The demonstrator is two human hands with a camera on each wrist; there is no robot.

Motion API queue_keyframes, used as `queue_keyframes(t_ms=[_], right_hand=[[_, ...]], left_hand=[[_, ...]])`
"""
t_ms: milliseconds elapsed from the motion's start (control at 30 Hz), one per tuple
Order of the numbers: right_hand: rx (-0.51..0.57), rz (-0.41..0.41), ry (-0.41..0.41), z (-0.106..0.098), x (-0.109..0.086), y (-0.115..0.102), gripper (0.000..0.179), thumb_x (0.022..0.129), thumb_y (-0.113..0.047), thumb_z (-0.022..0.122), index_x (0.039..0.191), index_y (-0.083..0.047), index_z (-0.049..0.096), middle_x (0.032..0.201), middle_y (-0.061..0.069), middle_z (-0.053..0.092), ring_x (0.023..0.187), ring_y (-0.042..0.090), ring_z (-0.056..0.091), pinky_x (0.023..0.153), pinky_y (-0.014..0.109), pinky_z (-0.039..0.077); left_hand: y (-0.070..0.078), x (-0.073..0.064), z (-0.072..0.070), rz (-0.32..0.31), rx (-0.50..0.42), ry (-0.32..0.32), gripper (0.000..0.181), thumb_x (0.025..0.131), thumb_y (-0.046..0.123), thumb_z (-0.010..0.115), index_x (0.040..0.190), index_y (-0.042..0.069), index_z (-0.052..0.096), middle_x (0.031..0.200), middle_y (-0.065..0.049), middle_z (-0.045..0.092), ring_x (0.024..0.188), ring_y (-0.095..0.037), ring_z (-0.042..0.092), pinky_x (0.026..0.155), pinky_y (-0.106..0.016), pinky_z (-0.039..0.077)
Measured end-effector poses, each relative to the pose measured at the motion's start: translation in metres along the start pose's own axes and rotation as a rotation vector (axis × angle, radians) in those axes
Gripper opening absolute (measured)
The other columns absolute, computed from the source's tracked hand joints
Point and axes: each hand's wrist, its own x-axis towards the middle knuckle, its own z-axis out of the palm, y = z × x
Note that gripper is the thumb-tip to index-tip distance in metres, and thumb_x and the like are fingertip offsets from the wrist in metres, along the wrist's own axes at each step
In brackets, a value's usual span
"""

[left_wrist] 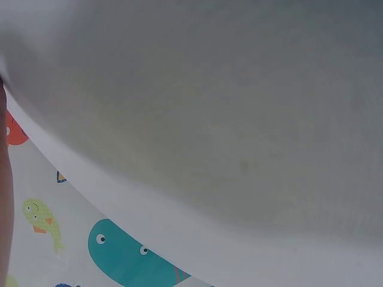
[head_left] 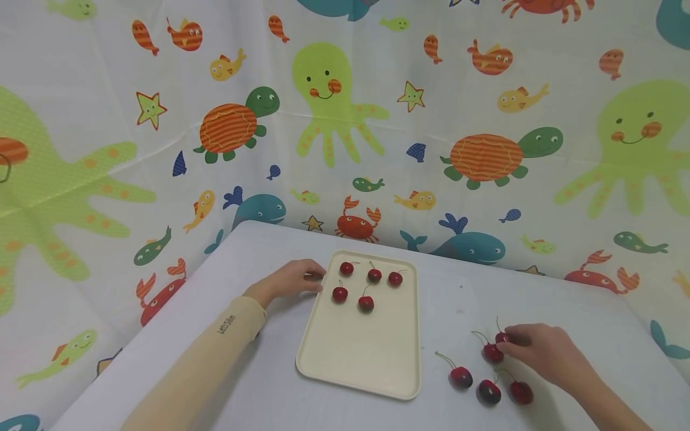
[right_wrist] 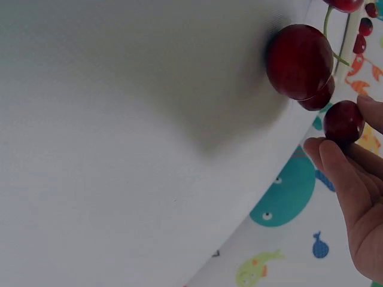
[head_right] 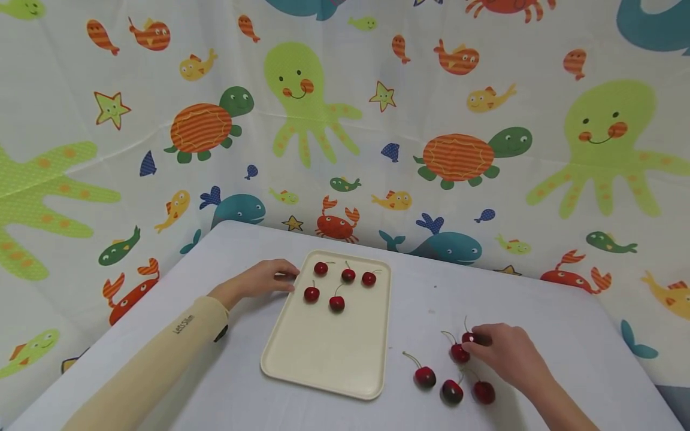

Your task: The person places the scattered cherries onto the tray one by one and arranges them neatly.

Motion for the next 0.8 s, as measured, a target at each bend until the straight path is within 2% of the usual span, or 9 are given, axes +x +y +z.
queue_keyframes(t_ms=[333, 567, 800], right_hand=[[0.047, -0.048, 0.065, -0.002, 0.006, -0.034, 0.056, 0.077, -0.043, 0.07, 0.112, -0.001, 0.064, 0.093, 0.009, 0.069, 0.082, 0.019, 0.062, 0.074, 0.044, 0.056], [0.077, -0.072, 0.097, 0.002, 0.011, -0.058, 0.057, 0.076, -0.045, 0.07, 0.114, -0.004, 0.064, 0.102, 0.013, 0.068, 0.091, 0.027, 0.063, 0.076, 0.042, 0.056], [0.078, -0.121, 0.131, 0.007, 0.019, -0.076, 0.048, 0.077, -0.04, 0.071, 0.112, -0.007, 0.066, 0.099, 0.008, 0.07, 0.094, 0.029, 0.063, 0.079, 0.046, 0.055]], left_hand=[[0.001, 0.0, -0.001, 0.003, 0.011, 0.001, 0.043, 0.081, 0.026, 0.07, 0.121, 0.016, 0.059, 0.121, 0.0, 0.059, 0.118, -0.019, 0.051, 0.102, -0.039, 0.043], [0.001, 0.001, 0.0, 0.003, 0.006, 0.0, 0.043, 0.081, 0.027, 0.07, 0.121, 0.017, 0.059, 0.121, 0.001, 0.059, 0.118, -0.018, 0.051, 0.102, -0.038, 0.043], [0.003, -0.002, 0.0, -0.01, 0.007, 0.002, 0.043, 0.08, 0.026, 0.071, 0.121, 0.016, 0.058, 0.121, 0.0, 0.059, 0.118, -0.018, 0.051, 0.102, -0.038, 0.042]])
